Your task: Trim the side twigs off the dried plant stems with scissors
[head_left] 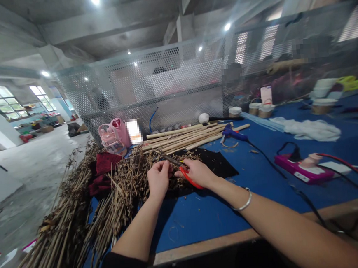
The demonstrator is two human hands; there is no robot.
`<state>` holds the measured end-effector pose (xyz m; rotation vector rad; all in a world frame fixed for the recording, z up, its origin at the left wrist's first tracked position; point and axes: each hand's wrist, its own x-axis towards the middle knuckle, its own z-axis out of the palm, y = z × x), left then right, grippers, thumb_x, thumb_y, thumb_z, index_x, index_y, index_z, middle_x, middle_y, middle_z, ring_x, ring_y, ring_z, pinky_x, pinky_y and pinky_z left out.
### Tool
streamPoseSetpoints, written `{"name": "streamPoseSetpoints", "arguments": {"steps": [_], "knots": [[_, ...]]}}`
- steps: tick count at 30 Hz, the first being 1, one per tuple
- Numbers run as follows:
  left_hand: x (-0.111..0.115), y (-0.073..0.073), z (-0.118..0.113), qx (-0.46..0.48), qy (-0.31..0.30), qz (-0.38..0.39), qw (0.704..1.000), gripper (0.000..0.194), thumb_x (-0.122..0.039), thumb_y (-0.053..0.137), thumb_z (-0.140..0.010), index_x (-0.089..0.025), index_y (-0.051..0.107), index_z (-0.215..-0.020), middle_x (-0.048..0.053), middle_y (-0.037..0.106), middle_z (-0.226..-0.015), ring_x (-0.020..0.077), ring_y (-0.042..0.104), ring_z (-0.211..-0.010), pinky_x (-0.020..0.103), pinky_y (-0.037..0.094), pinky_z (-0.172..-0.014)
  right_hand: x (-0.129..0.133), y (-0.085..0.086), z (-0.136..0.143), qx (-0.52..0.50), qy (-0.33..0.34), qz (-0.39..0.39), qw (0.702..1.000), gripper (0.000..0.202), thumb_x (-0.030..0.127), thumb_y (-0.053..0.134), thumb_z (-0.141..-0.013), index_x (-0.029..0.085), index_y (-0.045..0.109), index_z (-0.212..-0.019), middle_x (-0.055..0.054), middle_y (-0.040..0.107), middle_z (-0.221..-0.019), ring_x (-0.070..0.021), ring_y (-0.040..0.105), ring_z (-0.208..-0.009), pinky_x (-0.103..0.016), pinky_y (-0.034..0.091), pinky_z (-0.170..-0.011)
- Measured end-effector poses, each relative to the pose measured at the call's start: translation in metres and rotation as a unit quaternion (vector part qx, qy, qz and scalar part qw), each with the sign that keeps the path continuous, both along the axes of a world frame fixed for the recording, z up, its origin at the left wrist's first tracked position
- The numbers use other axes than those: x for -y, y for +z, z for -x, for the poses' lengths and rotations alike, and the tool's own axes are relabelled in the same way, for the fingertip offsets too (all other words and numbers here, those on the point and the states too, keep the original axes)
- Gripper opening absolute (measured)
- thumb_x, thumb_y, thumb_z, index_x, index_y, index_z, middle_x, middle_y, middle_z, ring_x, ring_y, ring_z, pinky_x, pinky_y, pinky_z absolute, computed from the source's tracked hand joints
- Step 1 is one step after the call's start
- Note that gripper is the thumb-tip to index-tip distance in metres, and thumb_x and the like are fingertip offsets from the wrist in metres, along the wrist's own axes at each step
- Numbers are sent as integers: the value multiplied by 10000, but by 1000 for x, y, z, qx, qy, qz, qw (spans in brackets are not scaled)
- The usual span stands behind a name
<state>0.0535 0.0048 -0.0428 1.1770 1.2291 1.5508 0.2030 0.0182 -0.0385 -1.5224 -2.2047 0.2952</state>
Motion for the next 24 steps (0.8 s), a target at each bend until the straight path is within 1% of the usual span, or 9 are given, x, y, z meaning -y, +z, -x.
{"name": "streamPoseSetpoints", "arguments": {"steps": [5, 8, 13, 16, 19, 21, 24], "knots": [[-1, 0, 1, -9, 6, 0, 1000, 288, -396, 577, -690, -115, 625, -731, 40, 611, -625, 116, 546, -550, 198, 438, -489, 1, 0, 0, 15, 10, -28, 999, 422, 615, 512, -693, 213, 510, -823, -18, 619, -711, -168, 582, -654, -218, 317, -526], [0, 1, 1, -23, 5, 1, 1000, 267, -381, 577, -689, -119, 627, -710, 36, 610, -611, 117, 546, -550, 190, 429, -484, 2, 0, 0, 16, 24, -38, 999, 428, 607, 514, -698, 209, 500, -854, -22, 620, -729, -170, 584, -667, -218, 323, -528], [1, 2, 2, -57, 8, -16, 998, 284, -404, 561, -698, -129, 631, -686, 27, 607, -603, 115, 537, -538, 192, 427, -482, 2, 3, -1, 22, 9, -9, 1000, 387, 589, 507, -717, 212, 521, -805, -21, 620, -720, -164, 584, -664, -218, 323, -533], [2, 2, 2, -77, 13, -20, 997, 283, -409, 551, -706, -138, 627, -676, 21, 605, -597, 113, 526, -526, 199, 425, -479, 1, 3, -2, 22, 14, -21, 999, 401, 598, 507, -711, 215, 516, -831, -22, 624, -733, -169, 583, -675, -221, 325, -543], [2, 3, 1, -93, 10, -23, 995, 273, -397, 548, -709, -139, 616, -652, 19, 603, -591, 111, 524, -523, 194, 415, -473, 1, 3, -3, 18, 20, -25, 999, 404, 610, 495, -709, 216, 509, -798, -15, 614, -703, -161, 571, -647, -218, 311, -525], [3, 3, 1, -92, 7, -23, 995, 269, -392, 550, -709, -137, 614, -650, 22, 605, -594, 112, 529, -528, 191, 409, -469, 1, 3, -3, 12, 21, -21, 999, 399, 612, 487, -713, 216, 507, -762, -9, 605, -683, -150, 558, -620, -213, 297, -509], [2, 2, 0, -72, 6, -25, 997, 271, -400, 563, -698, -136, 627, -700, 30, 615, -624, 118, 541, -547, 196, 414, -472, 0, 4, -4, -2, 16, -19, 1000, 391, 603, 483, -720, 215, 508, -756, -5, 599, -676, -138, 541, -596, -211, 284, -498]]}}
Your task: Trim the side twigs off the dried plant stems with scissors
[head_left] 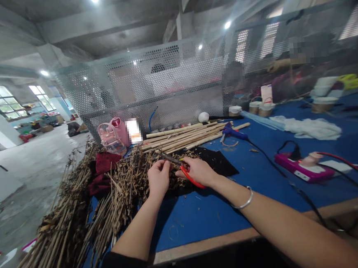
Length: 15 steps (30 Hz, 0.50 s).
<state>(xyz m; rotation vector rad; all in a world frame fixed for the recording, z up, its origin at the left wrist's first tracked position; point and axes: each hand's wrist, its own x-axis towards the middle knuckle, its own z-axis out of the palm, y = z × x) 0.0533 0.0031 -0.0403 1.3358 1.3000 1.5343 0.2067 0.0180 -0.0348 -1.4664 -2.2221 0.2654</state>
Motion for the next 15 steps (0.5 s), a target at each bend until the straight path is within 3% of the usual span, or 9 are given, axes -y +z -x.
{"name": "streamPoseSetpoints", "arguments": {"steps": [15], "knots": [[-1, -1, 0, 38, -17, 9, 999, 294, -407, 567, -701, -127, 624, -770, 31, 613, -657, 123, 557, -596, 202, 444, -508, -3, -4, -1, -24, 8, 34, 999, 407, 605, 494, -707, 203, 534, -762, -12, 603, -685, -130, 525, -572, -203, 288, -487]]}}
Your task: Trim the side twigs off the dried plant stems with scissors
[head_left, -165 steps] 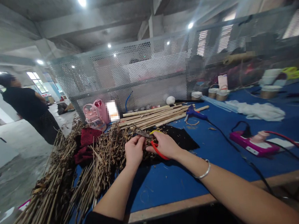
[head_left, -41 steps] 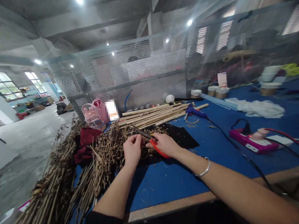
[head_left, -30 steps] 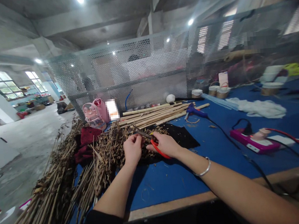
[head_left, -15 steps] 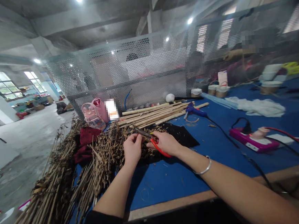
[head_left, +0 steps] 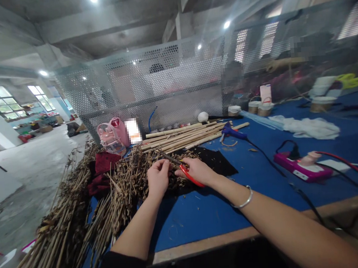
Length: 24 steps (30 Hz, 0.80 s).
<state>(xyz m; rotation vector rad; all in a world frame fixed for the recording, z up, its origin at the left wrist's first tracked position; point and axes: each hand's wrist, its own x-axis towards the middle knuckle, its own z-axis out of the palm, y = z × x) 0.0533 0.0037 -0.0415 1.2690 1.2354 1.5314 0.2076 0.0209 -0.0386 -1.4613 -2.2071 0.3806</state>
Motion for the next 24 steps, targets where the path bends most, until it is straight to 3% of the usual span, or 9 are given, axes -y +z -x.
{"name": "streamPoseSetpoints", "arguments": {"steps": [7, 17, 24], "knots": [[0, 1, 2, -32, 17, -17, 999, 289, -411, 551, -712, -130, 616, -719, 16, 602, -620, 108, 527, -540, 202, 433, -493, 1, -1, 1, 31, 5, -40, 999, 425, 617, 499, -696, 213, 528, -825, -18, 608, -695, -155, 548, -615, -214, 307, -518], [-1, 2, 3, -32, 26, -12, 999, 286, -399, 539, -724, -130, 624, -770, 32, 620, -651, 121, 552, -570, 206, 438, -507, -1, 0, 0, 16, 5, -3, 1000, 424, 621, 482, -708, 206, 555, -755, -25, 616, -675, -147, 543, -589, -212, 297, -496], [-2, 1, 6, -100, 40, -33, 994, 267, -371, 501, -747, -138, 599, -663, -5, 585, -580, 90, 494, -510, 182, 387, -485, -1, -1, 0, 56, 3, -46, 997, 432, 628, 508, -682, 219, 537, -818, -25, 620, -698, -174, 573, -644, -222, 312, -533]]}}
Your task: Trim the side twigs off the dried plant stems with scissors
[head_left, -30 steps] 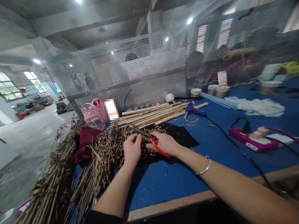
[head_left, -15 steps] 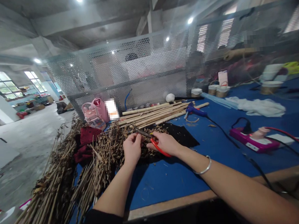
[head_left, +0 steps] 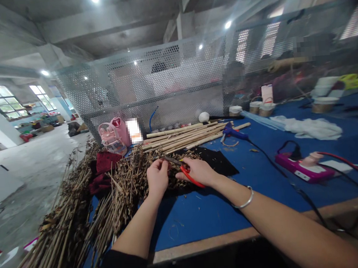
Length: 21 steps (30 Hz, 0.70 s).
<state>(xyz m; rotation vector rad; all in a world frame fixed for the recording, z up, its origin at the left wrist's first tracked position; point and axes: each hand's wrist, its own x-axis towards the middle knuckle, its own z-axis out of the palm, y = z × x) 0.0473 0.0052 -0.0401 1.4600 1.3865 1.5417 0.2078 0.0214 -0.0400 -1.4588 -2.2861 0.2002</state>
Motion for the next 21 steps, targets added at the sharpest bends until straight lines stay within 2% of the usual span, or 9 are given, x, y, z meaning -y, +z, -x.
{"name": "streamPoseSetpoints", "arguments": {"steps": [6, 10, 12, 14, 18, 19, 21], "knots": [[-2, -2, 1, -35, 2, -13, 999, 283, -375, 474, -761, -143, 615, -684, -7, 583, -585, 91, 487, -505, 187, 373, -486, -2, 1, -2, -28, 7, 38, 999, 404, 610, 501, -698, 215, 559, -759, -18, 605, -671, -141, 528, -579, -212, 293, -502], [-4, -1, 7, -93, 9, 23, 995, 276, -380, 503, -736, -143, 644, -712, 12, 604, -588, 110, 512, -518, 207, 386, -513, -6, 0, -4, -59, 11, 43, 997, 390, 590, 529, -682, 202, 557, -717, -1, 573, -609, -119, 476, -521, -205, 275, -480], [-6, 2, 14, -139, 37, 29, 989, 241, -369, 556, -692, -145, 647, -688, 17, 611, -591, 119, 528, -540, 219, 398, -551, -10, -2, -7, -96, 13, 28, 995, 384, 577, 522, -693, 193, 543, -707, 11, 548, -584, -108, 449, -506, -201, 276, -477], [-9, 7, 25, -162, 91, 6, 983, 214, -358, 591, -663, -149, 633, -681, 19, 617, -618, 127, 540, -573, 230, 408, -591, -15, -3, -11, -145, 17, 19, 989, 383, 565, 495, -718, 183, 525, -700, 19, 527, -580, -100, 432, -511, -196, 290, -487], [-15, 17, 43, -146, 189, -51, 970, 211, -311, 548, -707, -149, 621, -820, 41, 641, -735, 141, 564, -661, 246, 424, -665, -25, -6, -19, -206, 4, -1, 978, 406, 573, 454, -738, 174, 492, -677, 34, 468, -561, -95, 396, -526, -195, 303, -505], [-16, 17, 46, -153, 198, -55, 967, 208, -298, 541, -713, -148, 624, -832, 46, 645, -748, 145, 569, -675, 249, 425, -678, -27, -7, -21, -214, -5, -5, 977, 413, 580, 449, -737, 174, 482, -669, 38, 448, -549, -95, 385, -523, -197, 301, -505], [-16, 15, 47, -193, 177, -40, 964, 183, -275, 540, -718, -154, 644, -806, 55, 657, -755, 157, 582, -694, 259, 427, -703, -29, -8, -23, -231, -20, -12, 973, 420, 588, 439, -739, 177, 464, -655, 43, 422, -531, -97, 371, -519, -202, 301, -507]]}}
